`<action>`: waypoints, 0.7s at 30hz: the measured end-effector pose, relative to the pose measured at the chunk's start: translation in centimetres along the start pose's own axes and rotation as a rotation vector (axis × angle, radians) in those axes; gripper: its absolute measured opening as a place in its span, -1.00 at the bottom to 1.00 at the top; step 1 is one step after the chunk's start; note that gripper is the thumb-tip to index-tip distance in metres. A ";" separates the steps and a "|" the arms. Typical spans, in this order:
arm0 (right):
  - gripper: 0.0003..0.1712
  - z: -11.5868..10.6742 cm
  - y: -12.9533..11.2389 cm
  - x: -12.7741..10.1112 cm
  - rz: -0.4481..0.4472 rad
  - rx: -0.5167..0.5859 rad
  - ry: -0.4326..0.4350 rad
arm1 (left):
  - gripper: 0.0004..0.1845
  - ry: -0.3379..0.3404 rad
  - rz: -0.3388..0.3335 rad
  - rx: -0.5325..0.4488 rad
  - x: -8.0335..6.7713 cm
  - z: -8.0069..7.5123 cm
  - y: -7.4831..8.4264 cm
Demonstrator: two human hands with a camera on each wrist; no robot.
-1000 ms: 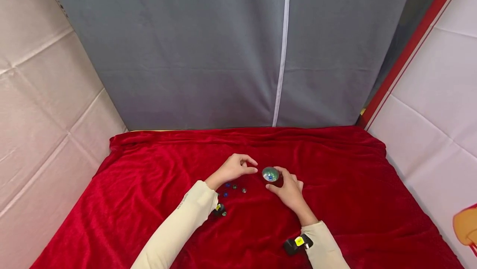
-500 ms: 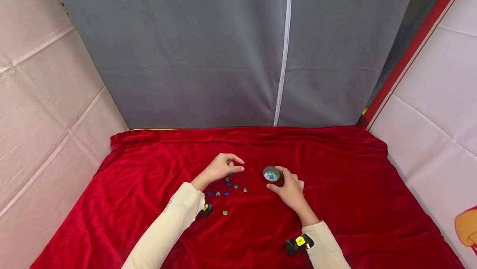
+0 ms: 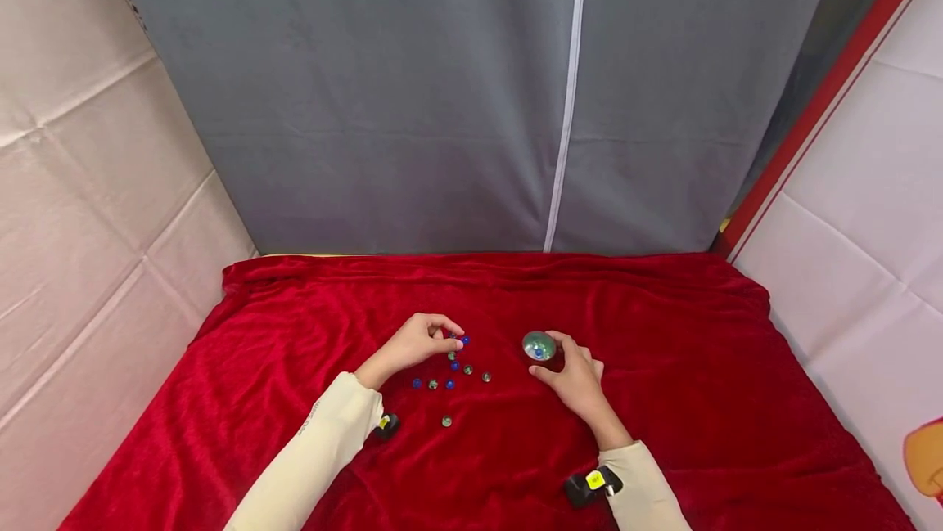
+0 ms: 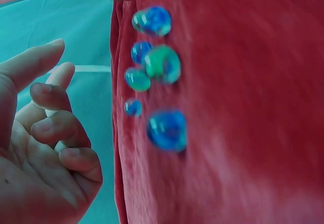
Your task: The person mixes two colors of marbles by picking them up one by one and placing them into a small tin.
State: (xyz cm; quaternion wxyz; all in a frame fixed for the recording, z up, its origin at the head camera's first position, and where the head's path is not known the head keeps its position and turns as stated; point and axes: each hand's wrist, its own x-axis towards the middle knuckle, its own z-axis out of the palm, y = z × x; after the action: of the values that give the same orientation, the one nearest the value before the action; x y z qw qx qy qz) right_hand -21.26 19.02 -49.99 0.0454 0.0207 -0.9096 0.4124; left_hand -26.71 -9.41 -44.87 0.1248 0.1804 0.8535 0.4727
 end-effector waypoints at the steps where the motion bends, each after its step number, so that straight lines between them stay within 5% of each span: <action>1: -0.27 0.0 0.0 0.0 0.001 -0.001 -0.001 | -0.75 -0.002 -0.002 -0.002 -0.2 -0.2 -0.2; 21: -0.28 0.2 0.1 0.1 -0.022 0.003 0.013 | -0.75 0.011 -0.040 0.011 -3.4 -2.5 -2.0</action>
State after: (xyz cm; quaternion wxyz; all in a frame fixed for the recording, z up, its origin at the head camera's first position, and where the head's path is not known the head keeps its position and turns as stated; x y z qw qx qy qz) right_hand -21.38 18.97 -50.16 0.0560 0.0278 -0.9084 0.4133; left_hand -24.98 -13.71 -45.14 0.1285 0.1614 0.8603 0.4662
